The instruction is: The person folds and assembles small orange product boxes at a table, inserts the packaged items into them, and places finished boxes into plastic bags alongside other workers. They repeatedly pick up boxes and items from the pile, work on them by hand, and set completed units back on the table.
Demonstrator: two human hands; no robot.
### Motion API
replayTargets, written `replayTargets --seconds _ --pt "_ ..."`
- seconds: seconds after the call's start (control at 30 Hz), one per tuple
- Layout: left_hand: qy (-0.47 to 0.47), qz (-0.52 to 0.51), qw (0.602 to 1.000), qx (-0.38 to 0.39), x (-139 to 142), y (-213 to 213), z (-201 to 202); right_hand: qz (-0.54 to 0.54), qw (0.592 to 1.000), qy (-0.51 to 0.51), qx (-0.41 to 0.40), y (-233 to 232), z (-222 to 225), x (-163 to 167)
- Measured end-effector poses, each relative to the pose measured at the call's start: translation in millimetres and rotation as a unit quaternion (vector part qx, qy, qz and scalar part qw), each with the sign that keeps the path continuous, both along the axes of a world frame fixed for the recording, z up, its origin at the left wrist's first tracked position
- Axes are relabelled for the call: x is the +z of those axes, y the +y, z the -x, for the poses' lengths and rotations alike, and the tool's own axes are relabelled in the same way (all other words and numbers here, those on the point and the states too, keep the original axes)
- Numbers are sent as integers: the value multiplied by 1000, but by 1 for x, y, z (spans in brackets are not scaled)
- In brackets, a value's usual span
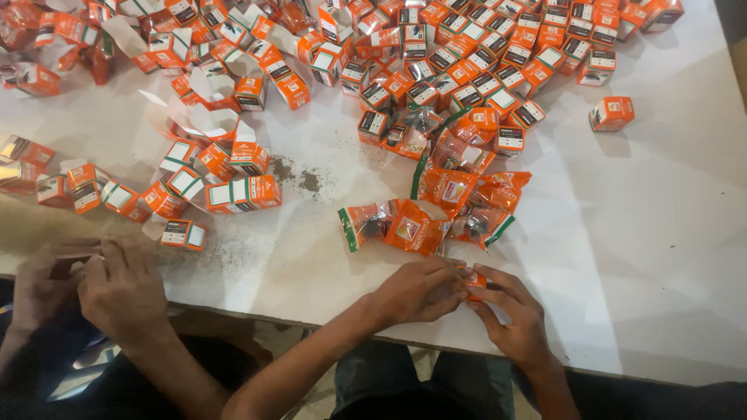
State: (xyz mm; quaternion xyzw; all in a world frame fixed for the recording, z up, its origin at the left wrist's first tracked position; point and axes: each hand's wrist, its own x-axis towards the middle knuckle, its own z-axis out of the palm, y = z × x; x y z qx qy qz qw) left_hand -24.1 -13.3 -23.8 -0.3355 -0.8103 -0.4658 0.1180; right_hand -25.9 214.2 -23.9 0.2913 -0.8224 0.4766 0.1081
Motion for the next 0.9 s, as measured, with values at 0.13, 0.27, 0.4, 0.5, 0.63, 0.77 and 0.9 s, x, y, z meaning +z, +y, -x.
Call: replayTargets --seconds 0.13,0.27,0.4,0.5,0.63,0.77,0.9 --pt "69 46 996 25 -5 2 -4 -9 1000 25 0 -2 -2 -2" --pt "74 26 997 -12 -3 -3 -6 -38 997 71 -13 -5 -4 1" --pt "48 43 998 -21 -1 -3 -2 -41 996 73 -17 -7 -4 4" --pt "24 58 997 -46 -1 -3 2 -40 997 59 -13 -7 -4 6" --pt "10 41 998 -45 1 -7 6 -35 998 47 -3 -7 -4 11" --pt "-38 10 997 -68 4 -10 9 -43 997 50 -30 -9 -6 10" --pt "-84 30 996 -13 1 -2 8 -37 996 63 -45 -8 -4 4"
